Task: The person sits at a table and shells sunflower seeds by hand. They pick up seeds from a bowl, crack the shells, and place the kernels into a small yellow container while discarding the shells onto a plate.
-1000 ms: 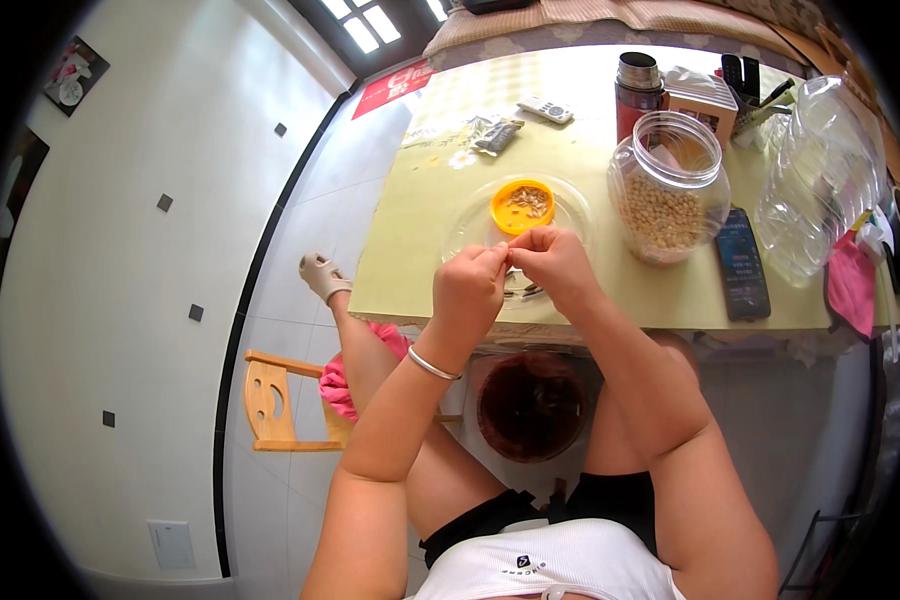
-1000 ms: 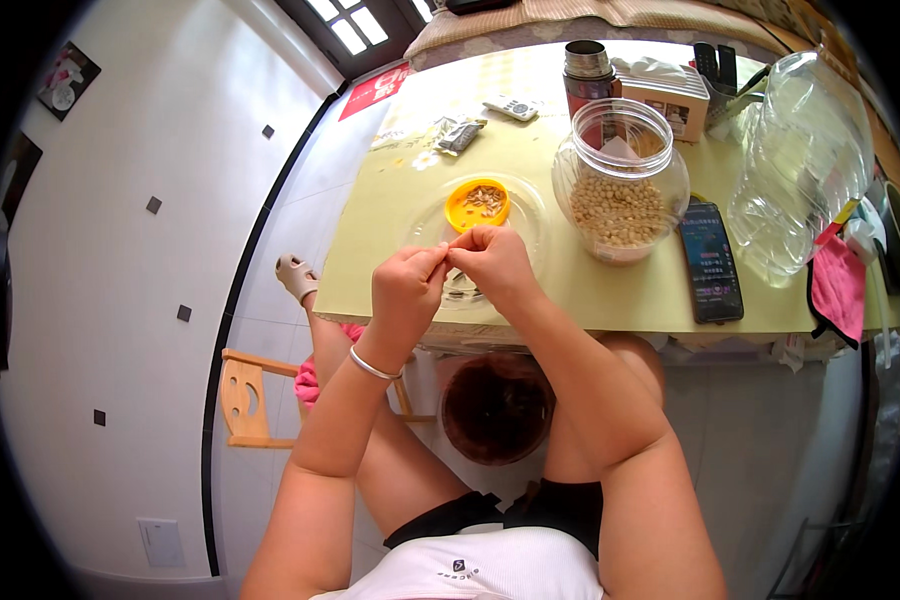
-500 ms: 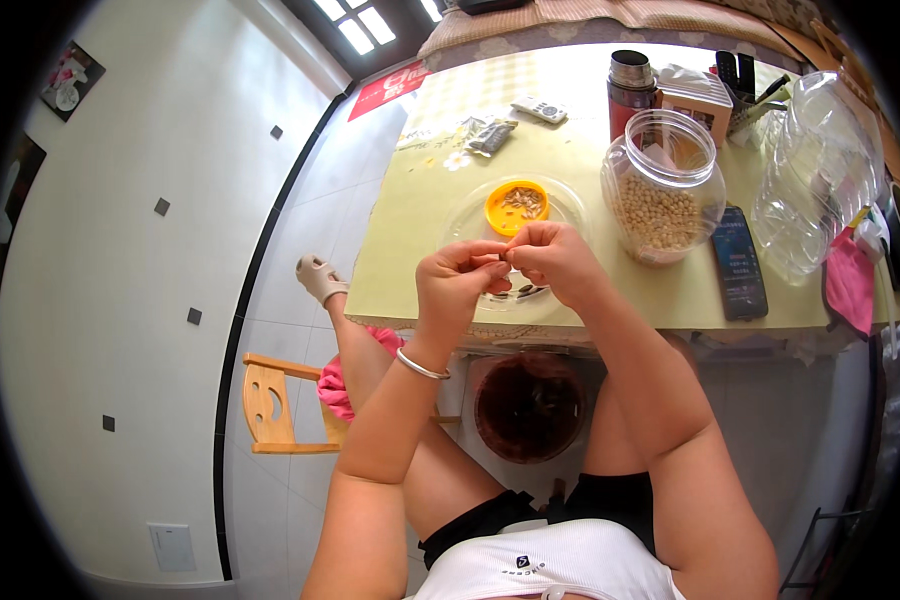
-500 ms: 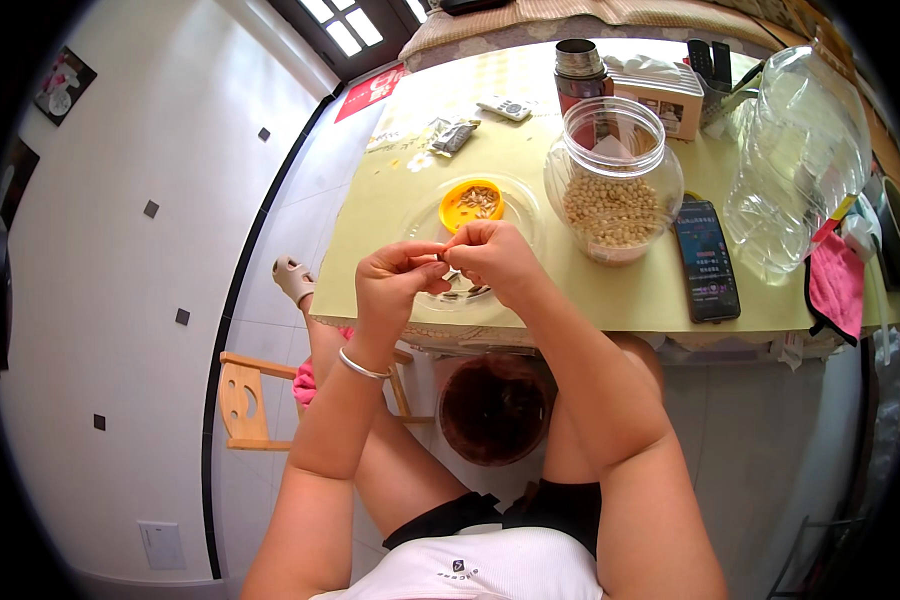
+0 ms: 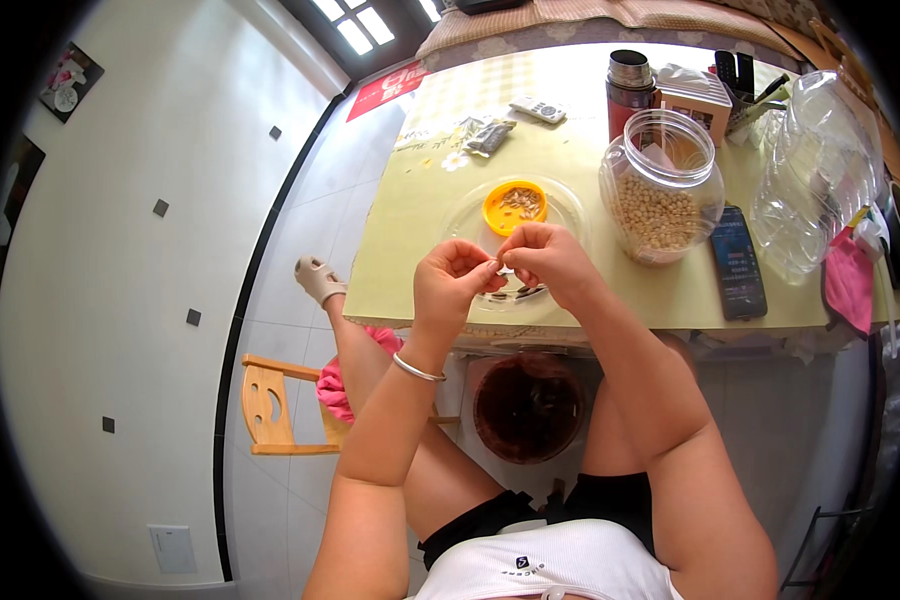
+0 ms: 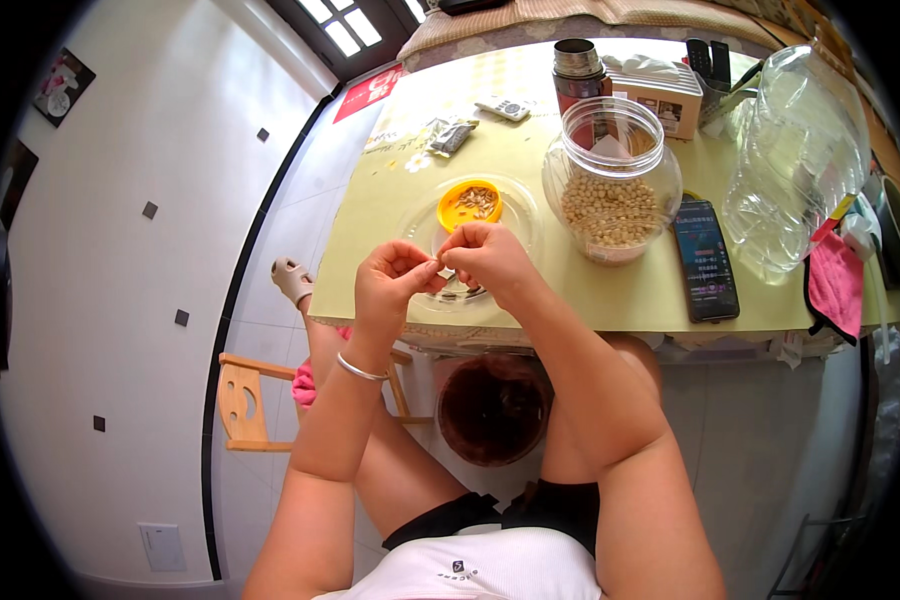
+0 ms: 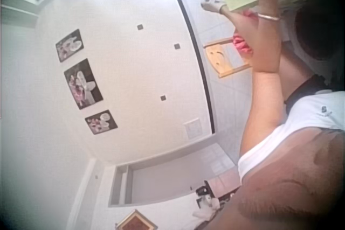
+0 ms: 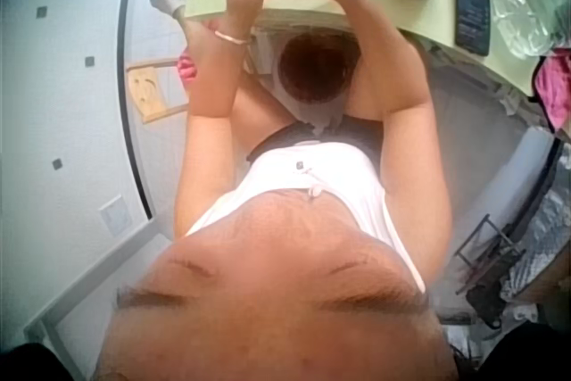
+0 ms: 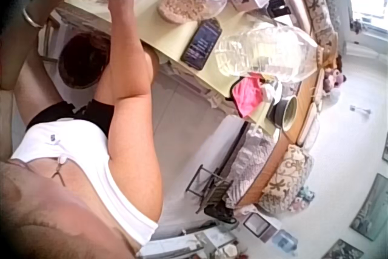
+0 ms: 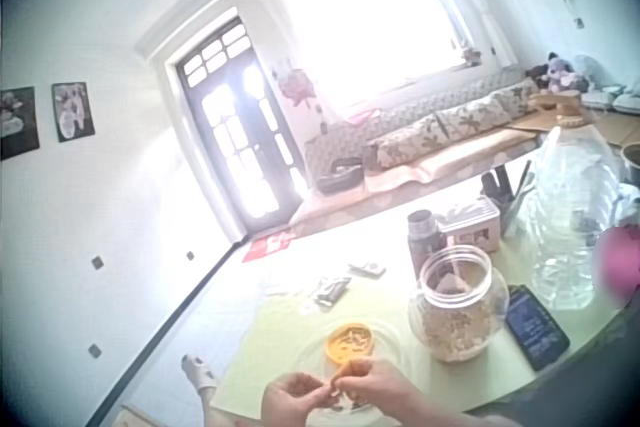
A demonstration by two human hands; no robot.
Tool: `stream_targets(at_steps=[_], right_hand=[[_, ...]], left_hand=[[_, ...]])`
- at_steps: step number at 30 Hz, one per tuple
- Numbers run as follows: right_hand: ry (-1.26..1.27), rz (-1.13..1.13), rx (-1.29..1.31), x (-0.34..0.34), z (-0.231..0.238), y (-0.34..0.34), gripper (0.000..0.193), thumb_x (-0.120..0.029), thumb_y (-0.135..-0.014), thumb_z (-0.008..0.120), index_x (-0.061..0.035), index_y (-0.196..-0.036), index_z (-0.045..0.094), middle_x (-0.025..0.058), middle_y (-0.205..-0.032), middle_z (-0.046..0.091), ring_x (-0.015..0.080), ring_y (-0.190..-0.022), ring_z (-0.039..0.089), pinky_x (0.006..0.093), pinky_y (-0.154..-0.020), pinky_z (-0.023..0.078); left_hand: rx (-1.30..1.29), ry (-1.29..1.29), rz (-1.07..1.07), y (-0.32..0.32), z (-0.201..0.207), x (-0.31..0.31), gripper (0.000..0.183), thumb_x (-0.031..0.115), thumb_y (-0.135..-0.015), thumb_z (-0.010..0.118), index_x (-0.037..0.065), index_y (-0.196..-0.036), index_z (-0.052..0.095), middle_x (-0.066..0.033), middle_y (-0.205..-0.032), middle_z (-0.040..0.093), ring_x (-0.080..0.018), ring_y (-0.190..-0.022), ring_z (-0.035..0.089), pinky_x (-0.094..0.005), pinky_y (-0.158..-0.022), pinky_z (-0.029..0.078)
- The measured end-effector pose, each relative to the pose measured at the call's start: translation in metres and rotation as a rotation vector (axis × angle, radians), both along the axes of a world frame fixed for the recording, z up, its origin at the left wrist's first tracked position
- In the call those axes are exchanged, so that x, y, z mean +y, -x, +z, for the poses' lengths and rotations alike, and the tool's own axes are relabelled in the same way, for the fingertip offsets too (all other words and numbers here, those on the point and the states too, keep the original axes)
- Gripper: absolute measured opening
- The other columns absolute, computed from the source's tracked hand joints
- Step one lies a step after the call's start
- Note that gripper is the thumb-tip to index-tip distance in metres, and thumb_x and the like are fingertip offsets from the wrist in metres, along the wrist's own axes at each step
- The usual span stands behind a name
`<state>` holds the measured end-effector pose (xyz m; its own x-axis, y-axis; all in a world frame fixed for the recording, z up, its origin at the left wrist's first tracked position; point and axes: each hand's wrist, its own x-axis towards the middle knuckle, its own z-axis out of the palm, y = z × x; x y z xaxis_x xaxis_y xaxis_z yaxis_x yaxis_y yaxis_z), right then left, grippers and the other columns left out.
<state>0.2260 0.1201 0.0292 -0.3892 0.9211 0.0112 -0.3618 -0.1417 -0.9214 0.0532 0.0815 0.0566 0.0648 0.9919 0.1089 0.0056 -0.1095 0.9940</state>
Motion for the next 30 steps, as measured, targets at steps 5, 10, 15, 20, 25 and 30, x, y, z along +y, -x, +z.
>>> stream_targets(at_steps=[5,10,15,20,25,30], right_hand=[[0.096,-0.003,0.060,-0.001,-0.003,0.003,0.009,-0.006,-0.078,0.066,-0.0012,-0.085,0.064,0.0008,-0.070,0.059,0.0066,-0.057,0.054,0.0208,-0.049,0.042],[0.157,-0.030,0.066,-0.004,-0.008,0.012,0.008,-0.007,-0.079,0.066,-0.0016,-0.084,0.063,0.0024,-0.072,0.060,0.0075,-0.057,0.055,0.0206,-0.049,0.044],[0.186,-0.047,0.151,0.004,-0.015,0.005,0.008,-0.008,-0.082,0.063,-0.0018,-0.087,0.061,0.0054,-0.076,0.063,0.0089,-0.058,0.056,0.0215,-0.049,0.046],[0.245,-0.052,0.200,0.007,-0.005,-0.004,0.006,-0.008,-0.084,0.061,-0.0019,-0.085,0.061,0.0081,-0.079,0.066,0.0109,-0.059,0.060,0.0219,-0.050,0.048],[0.079,0.155,-0.071,-0.003,0.006,-0.004,0.009,-0.009,-0.082,0.061,-0.0002,-0.085,0.063,0.0078,-0.077,0.067,0.0122,-0.062,0.064,0.0237,-0.052,0.051],[-0.334,0.677,-0.471,-0.036,0.026,-0.006,0.013,-0.011,-0.079,0.061,0.0008,-0.082,0.067,0.0081,-0.068,0.067,0.0148,-0.060,0.066,0.0274,-0.054,0.053]], left_hand=[[0.122,-0.114,0.114,-0.009,-0.003,-0.005,0.010,-0.001,-0.090,0.065,-0.005,-0.100,0.067,-0.0088,-0.087,0.071,-0.0128,-0.072,0.068,-0.0237,-0.067,0.057],[0.228,-0.192,0.153,-0.012,-0.012,-0.003,0.010,-0.002,-0.090,0.064,-0.005,-0.099,0.068,-0.0083,-0.087,0.071,-0.0111,-0.071,0.068,-0.0231,-0.065,0.056],[0.202,-0.188,0.187,-0.017,-0.008,0.010,0.007,-0.002,-0.090,0.061,-0.005,-0.093,0.066,-0.0071,-0.079,0.069,-0.0114,-0.067,0.068,-0.0237,-0.062,0.055],[0.371,-0.274,0.210,-0.014,0.001,0.061,0.010,0.000,-0.088,0.062,-0.006,-0.094,0.068,-0.0108,-0.077,0.070,-0.0139,-0.062,0.068,-0.0253,-0.058,0.053],[0.569,-0.306,0.208,-0.012,0.002,0.092,0.016,0.000,-0.086,0.062,-0.006,-0.097,0.072,-0.0154,-0.077,0.072,-0.0145,-0.058,0.068,-0.0259,-0.057,0.053],[0.542,-0.081,0.037,-0.007,0.015,0.056,0.010,0.000,-0.086,0.065,-0.005,-0.093,0.071,-0.0089,-0.076,0.070,-0.0115,-0.060,0.066,-0.0227,-0.056,0.053]])
